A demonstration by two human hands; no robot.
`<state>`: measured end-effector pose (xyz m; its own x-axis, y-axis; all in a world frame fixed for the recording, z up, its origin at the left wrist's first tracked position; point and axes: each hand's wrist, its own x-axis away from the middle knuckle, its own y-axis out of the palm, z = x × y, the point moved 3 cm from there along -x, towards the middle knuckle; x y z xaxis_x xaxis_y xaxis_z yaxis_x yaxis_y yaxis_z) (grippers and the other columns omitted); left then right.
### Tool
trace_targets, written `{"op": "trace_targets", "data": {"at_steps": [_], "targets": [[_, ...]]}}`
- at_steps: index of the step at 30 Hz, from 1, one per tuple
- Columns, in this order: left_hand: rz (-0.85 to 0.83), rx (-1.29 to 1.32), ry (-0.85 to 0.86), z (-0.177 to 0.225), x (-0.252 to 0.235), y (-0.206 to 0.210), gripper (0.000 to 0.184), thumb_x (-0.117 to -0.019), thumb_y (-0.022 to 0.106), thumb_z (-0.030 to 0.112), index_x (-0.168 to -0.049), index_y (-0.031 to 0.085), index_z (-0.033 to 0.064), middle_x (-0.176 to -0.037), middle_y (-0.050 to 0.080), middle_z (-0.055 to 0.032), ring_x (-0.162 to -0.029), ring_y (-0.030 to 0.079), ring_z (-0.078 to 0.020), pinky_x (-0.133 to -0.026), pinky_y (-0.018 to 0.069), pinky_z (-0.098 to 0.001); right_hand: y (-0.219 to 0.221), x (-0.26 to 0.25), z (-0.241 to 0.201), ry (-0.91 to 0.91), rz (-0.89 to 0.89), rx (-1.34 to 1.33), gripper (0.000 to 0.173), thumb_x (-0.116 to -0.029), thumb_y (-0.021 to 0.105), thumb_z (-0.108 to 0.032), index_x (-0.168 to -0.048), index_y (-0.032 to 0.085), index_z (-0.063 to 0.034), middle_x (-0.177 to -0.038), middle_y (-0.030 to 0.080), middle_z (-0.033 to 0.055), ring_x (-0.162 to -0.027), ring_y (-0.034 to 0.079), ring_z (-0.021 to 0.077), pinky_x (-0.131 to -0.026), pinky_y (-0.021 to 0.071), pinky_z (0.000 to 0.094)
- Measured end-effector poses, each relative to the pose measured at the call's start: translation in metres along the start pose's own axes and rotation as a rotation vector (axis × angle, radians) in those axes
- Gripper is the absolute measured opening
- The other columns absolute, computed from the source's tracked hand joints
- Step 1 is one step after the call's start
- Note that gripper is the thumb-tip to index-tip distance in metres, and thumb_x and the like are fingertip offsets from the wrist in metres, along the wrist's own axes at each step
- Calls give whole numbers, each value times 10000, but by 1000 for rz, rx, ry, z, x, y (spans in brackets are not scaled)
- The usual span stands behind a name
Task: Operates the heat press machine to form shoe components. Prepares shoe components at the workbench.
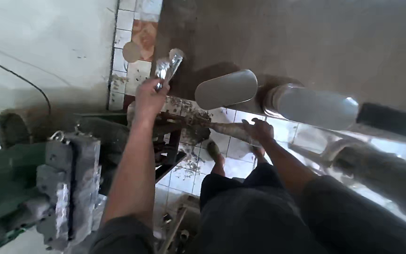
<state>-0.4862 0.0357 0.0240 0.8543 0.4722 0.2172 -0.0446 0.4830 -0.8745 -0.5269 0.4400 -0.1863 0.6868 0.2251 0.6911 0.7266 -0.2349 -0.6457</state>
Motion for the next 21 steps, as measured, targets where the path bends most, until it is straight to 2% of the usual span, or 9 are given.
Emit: {"op": "trace_targets", "data": {"at_steps": [2, 5, 7, 9, 12, 15, 17, 19, 21], "targets": [[-38, -107, 64, 4, -47, 11, 320, -1030, 596, 290, -1240, 702, 73, -1297, 652, -183, -1172, 637, -329, -1021, 489, -577, 11, -12, 17, 71, 15, -83, 785, -887, 455, -833, -1181, 747, -166, -1092, 752, 155, -1060, 697, 402, -895, 509, 696], [-172, -232, 25, 5, -86, 36, 359, -1047, 581, 350, -1157, 741, 49, -1400, 581, -231, -1223, 609, -397, -1045, 446, -649, 0, -17, 14, 114, -64, -135, 722, -934, 498, -748, -1191, 744, -120, -1130, 743, 184, -1115, 682, 415, -914, 500, 689], [-204, -280, 18, 2, -89, 45, 379, -1041, 591, 376, -1062, 760, 37, -1264, 645, -269, -1134, 637, -445, -968, 447, -709, -16, -10, 7, 119, -201, -206, 668, -995, 527, -632, -1290, 691, -57, -1263, 691, 228, -1243, 619, 429, -1013, 452, 669], [-167, -266, 19, 2, -91, 41, 315, -1023, 627, 340, -1044, 768, 59, -1093, 716, -232, -1053, 676, -409, -934, 468, -695, 11, -16, 25, 99, -87, -309, 696, -960, 569, -658, -1274, 674, -45, -1210, 698, 228, -1169, 652, 424, -977, 493, 669], [-155, -175, -36, 4, -96, 33, 255, -976, 706, 263, -1127, 752, 62, -1088, 736, -179, -1039, 698, -317, -972, 507, -607, 15, -11, 26, 78, -117, -297, 725, -951, 540, -693, -1352, 623, -96, -1288, 669, 217, -1223, 619, 435, -1000, 455, 703], [-238, -195, -131, 20, -88, 30, 391, -986, 697, 277, -1310, 638, 67, -1223, 663, -244, -1146, 639, -393, -1006, 467, -644, -9, 12, 16, -105, -80, -178, 584, -958, 574, -629, -1238, 701, -132, -1252, 689, 200, -1209, 625, 433, -966, 458, 728], [-190, -212, -143, 57, -70, 22, 585, -958, 723, 391, -1432, 563, 86, -1448, 523, -280, -1336, 515, -450, -1088, 401, -672, -21, 23, 28, -311, -131, -154, 503, -980, 618, -517, -1316, 665, -145, -1277, 681, 188, -1223, 619, 414, -988, 461, 703], [-85, -131, -68, 111, -42, 9, 710, -933, 724, 462, -1510, 485, 125, -1672, 250, -185, -1523, 305, -341, -1202, 330, -551, -16, 33, 65, -474, -112, -204, 572, -974, 651, -470, -1461, 579, -179, -1448, 592, 141, -1345, 547, 358, -1099, 429, 619], [-74, -94, 145, 173, -9, 4, 705, -885, 749, 476, -1462, 542, 126, -1679, 264, -127, -1523, 309, -280, -1194, 348, -492, -12, 45, 113, -501, -142, -290, 628, -990, 634, -428, -1537, 486, -157, -1589, 454, 120, -1455, 446, 300, -1202, 371, 531]]}}
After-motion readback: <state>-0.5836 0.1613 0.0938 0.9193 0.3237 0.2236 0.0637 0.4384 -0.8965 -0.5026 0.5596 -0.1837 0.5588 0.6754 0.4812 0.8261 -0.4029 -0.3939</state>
